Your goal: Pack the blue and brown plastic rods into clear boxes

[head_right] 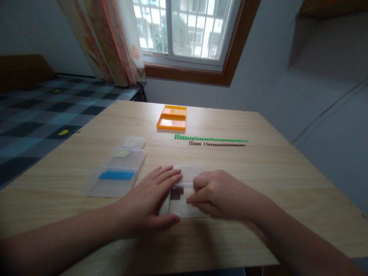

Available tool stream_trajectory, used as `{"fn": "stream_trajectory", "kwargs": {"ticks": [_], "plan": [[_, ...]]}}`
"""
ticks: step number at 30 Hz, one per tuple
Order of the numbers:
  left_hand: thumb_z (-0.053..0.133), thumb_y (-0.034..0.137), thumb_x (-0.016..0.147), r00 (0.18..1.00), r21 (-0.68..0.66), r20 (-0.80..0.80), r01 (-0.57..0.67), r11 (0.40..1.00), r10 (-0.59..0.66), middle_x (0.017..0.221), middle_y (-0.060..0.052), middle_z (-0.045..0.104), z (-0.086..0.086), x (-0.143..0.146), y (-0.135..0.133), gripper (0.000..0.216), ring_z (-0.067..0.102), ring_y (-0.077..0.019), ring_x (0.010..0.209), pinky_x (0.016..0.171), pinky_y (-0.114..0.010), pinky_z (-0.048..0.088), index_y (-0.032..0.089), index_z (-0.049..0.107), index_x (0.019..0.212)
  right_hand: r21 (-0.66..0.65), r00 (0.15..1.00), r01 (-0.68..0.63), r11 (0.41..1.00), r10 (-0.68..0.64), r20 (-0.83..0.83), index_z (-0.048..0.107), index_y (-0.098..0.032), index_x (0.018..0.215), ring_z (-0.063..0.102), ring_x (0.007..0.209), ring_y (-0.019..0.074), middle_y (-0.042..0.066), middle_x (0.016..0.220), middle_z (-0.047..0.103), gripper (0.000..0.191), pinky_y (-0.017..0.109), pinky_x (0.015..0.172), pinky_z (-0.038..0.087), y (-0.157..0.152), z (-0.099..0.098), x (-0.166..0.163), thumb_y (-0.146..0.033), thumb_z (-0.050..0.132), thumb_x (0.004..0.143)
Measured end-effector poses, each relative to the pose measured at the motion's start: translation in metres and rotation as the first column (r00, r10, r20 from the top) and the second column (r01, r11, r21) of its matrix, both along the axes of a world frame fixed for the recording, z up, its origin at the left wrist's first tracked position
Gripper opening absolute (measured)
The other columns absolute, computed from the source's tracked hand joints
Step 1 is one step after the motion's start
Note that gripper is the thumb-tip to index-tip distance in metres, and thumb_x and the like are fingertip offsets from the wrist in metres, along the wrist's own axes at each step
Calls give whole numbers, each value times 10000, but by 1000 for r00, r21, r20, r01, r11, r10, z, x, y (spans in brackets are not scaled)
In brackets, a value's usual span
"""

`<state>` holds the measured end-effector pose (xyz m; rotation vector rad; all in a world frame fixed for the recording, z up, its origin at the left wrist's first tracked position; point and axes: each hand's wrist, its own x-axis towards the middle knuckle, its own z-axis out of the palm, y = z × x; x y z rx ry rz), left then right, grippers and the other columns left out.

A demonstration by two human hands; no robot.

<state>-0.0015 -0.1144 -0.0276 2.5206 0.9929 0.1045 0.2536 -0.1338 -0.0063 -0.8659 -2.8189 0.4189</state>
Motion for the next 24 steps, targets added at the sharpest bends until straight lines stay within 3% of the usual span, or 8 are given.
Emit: {"fn": "stream_trajectory", "kwargs": {"ticks": [8,24], "plan": [[769,599,796,1000,5,6,9,1000,-9,1653,-171,367,-1,-1,0,951,268,-388,1556,1274,-581,193,121,445,1552,19,997,-48,999,49,-63,784,-216,1059,555,695,143,22,776,642,299,294,650,360,4,-5,4,-245,487,1047],[769,593,791,1000,-3,18,8,1000,-8,1658,-166,364,-2,0,-1,945,252,-386,1562,1281,-570,172,129,442,1547,-14,996,-71,997,70,-62,770,-216,1011,543,699,131,10,771,638,259,287,652,348,3,-7,4,-239,513,1036]]}}
